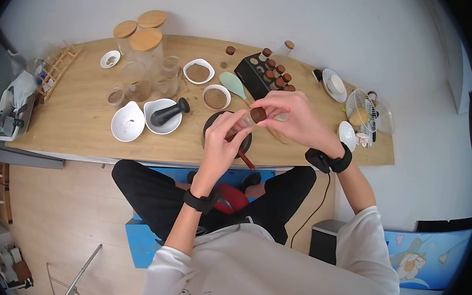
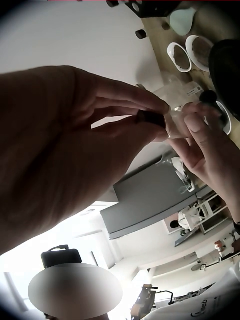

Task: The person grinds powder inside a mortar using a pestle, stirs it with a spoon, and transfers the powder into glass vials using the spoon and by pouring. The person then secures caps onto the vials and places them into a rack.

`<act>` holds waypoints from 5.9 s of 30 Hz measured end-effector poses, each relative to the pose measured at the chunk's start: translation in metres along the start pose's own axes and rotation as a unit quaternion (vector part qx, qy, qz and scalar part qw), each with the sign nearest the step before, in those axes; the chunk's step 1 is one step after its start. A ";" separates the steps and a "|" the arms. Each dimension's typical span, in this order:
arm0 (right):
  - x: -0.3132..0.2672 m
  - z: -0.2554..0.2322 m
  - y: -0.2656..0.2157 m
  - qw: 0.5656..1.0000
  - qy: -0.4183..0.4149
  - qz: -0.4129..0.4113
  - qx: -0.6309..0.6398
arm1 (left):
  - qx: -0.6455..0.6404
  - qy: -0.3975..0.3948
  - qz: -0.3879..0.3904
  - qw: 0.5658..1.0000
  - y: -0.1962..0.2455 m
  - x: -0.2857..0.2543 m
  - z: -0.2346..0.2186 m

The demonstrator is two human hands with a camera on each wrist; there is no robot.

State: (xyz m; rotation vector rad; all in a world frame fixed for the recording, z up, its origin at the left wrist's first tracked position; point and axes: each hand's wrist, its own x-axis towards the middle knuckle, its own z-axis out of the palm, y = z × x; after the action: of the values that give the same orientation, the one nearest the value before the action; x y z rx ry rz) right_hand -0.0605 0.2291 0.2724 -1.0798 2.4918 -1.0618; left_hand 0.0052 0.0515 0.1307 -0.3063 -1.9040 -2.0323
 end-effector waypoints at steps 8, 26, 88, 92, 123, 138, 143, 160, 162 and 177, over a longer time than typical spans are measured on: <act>0.001 -0.011 -0.001 0.998 -0.027 -0.011 -0.050 | -0.010 -0.019 -0.022 1.000 0.002 -0.002 0.006; -0.001 0.016 0.009 0.992 -0.054 0.051 -0.103 | 0.024 -0.001 -0.038 0.999 0.005 -0.010 -0.003; -0.008 0.006 0.006 0.995 0.066 0.069 -0.001 | -0.042 -0.077 -0.067 0.994 0.000 -0.003 0.013; -0.010 0.000 0.010 0.999 0.019 -0.017 -0.024 | -0.042 -0.088 -0.090 0.991 -0.005 -0.002 0.009; -0.012 -0.007 0.012 0.996 -0.010 0.050 -0.071 | -0.006 -0.087 -0.057 0.995 0.018 -0.003 0.010; -0.014 0.010 0.015 0.995 0.028 0.083 -0.054 | -0.035 -0.092 -0.067 0.993 0.012 -0.006 0.012; -0.014 0.009 0.020 0.996 0.035 0.073 -0.036 | -0.050 -0.087 -0.081 0.992 0.011 -0.006 0.012; -0.017 0.004 0.012 0.998 -0.002 0.007 0.059 | 0.021 -0.059 -0.042 0.997 0.008 -0.007 0.006; -0.018 0.002 0.012 0.998 0.004 0.012 0.060 | 0.031 -0.063 -0.051 0.996 0.010 -0.007 0.006; -0.014 -0.005 0.017 1.000 -0.007 -0.007 -0.021 | 0.077 -0.082 -0.032 0.993 0.018 -0.006 0.005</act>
State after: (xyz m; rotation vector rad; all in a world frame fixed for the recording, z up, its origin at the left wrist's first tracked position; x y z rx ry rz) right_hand -0.0627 0.2495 0.2629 -1.1136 2.5102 -1.0071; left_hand 0.0176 0.0563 0.1454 -0.3874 -2.1821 -1.9372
